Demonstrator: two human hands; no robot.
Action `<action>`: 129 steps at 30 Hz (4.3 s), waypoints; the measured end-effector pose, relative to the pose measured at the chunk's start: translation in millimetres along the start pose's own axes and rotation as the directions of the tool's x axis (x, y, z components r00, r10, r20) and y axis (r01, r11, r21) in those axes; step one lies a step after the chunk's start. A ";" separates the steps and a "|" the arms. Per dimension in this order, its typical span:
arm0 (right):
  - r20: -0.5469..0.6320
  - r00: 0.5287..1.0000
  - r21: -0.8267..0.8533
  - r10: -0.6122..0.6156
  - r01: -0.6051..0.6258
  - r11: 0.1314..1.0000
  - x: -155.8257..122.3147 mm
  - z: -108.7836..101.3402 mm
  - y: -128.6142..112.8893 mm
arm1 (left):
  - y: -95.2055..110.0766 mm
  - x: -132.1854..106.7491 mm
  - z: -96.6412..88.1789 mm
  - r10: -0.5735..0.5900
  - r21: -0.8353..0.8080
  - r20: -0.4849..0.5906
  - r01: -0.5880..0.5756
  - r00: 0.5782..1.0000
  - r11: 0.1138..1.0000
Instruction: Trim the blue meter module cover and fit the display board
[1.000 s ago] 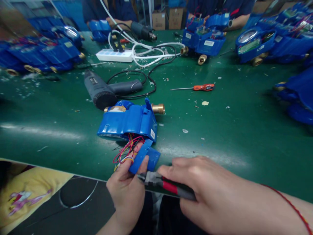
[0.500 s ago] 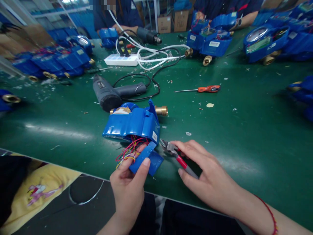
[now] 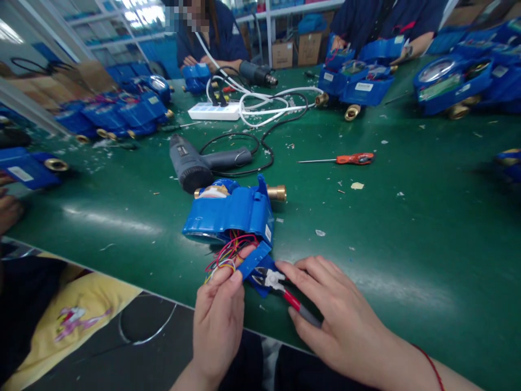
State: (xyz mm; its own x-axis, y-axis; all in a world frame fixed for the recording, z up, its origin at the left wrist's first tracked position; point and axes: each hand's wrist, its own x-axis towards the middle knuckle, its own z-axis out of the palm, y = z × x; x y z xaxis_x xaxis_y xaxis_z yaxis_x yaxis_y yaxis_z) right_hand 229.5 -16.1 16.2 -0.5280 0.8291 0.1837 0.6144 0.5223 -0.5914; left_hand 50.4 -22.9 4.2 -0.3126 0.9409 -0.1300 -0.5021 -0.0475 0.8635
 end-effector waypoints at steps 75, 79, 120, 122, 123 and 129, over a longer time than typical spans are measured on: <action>-0.223 0.975 -0.089 -0.004 -0.017 0.996 35.0 6.7 -12.8 | 15.1 19.8 -24.4 -0.200 0.204 0.308 0.141 0.930 0.969; -0.222 0.975 -0.090 -0.017 -0.003 0.996 39.1 5.5 -13.9 | 15.5 18.7 -24.6 -0.195 0.190 0.322 0.138 0.926 0.972; -0.178 0.943 0.569 0.281 -0.134 0.811 38.8 3.4 -15.2 | 29.0 13.9 -12.1 0.090 0.421 0.164 -0.152 0.982 0.894; -0.133 0.931 0.613 0.340 -0.193 0.767 44.1 0.6 -17.3 | 29.2 12.3 -11.5 0.130 0.447 0.166 -0.192 0.978 0.874; -0.099 0.924 0.634 0.371 -0.229 0.739 47.1 0.0 -18.4 | 29.2 11.5 -11.3 0.145 0.460 0.168 -0.207 0.975 0.863; 0.122 0.881 0.759 0.456 -0.379 0.529 63.7 -0.5 -24.7 | 28.0 11.5 -14.3 0.144 0.526 0.177 -0.217 0.974 0.822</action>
State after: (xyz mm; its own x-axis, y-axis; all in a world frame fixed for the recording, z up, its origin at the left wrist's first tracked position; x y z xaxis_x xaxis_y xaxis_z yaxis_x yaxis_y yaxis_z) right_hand 181.1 23.9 42.9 -0.2567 0.9447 -0.2041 0.0797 -0.1898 -0.9786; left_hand 21.1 -18.1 19.9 -0.2343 0.9685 0.0839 0.0789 -0.0671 0.9946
